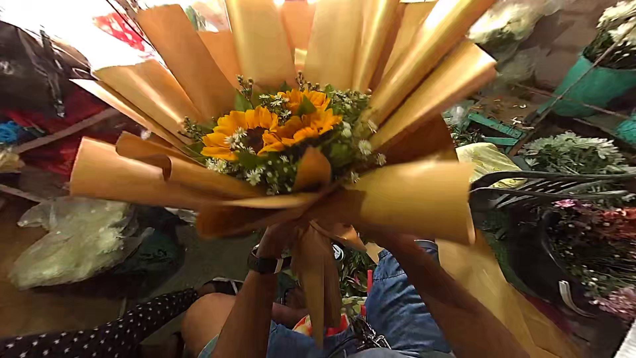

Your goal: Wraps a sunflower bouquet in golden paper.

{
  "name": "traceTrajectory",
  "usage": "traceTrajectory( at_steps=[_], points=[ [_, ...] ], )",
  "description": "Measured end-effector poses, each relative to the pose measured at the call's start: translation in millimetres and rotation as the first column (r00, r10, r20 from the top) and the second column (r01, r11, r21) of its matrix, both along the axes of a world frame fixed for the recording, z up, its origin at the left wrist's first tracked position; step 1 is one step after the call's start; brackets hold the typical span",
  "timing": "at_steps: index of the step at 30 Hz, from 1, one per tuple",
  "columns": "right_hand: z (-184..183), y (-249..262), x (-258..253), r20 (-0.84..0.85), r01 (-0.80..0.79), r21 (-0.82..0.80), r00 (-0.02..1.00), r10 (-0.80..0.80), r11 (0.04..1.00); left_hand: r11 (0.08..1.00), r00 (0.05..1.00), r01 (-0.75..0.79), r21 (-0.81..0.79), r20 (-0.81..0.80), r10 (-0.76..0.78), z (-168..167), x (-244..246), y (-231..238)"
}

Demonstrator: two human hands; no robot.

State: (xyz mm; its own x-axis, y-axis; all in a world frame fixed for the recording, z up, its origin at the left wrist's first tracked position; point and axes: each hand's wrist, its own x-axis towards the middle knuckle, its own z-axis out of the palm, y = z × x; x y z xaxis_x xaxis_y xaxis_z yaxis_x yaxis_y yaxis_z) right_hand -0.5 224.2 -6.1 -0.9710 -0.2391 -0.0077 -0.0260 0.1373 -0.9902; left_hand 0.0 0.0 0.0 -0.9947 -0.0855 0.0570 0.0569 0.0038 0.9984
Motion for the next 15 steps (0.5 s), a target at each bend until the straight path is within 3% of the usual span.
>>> traceTrajectory(
  at_steps=[2,4,6,8,11,15],
  points=[
    [-1,-8,3,-0.403,0.196,0.204,0.91,-0.1,0.959,0.991,0.995,0.058,0.117,-0.089,-0.048,-8,-5,-4],
    [-11,-16,-2,-0.739,0.385,0.271,0.67,-0.066,0.882,0.982,0.985,0.111,0.15,-0.146,-0.089,-13,-10,-6],
    [-15,-23,-10,-0.89,0.504,0.262,0.456,0.004,0.823,0.97,0.976,0.159,0.183,-0.178,-0.126,-16,-14,-6],
    [-15,-27,-16,-0.939,0.535,0.217,0.342,0.026,0.817,0.965,0.97,0.177,0.192,-0.201,-0.138,-15,-14,-6],
    [-13,-29,-21,-0.949,0.496,0.2,0.312,0.041,0.845,0.967,0.971,0.163,0.196,-0.203,-0.123,-11,-11,-4],
    [-10,-31,-23,-0.921,0.417,0.248,0.38,0.08,0.874,0.955,0.973,0.17,0.242,-0.197,-0.123,-12,-13,-7]
  ],
)
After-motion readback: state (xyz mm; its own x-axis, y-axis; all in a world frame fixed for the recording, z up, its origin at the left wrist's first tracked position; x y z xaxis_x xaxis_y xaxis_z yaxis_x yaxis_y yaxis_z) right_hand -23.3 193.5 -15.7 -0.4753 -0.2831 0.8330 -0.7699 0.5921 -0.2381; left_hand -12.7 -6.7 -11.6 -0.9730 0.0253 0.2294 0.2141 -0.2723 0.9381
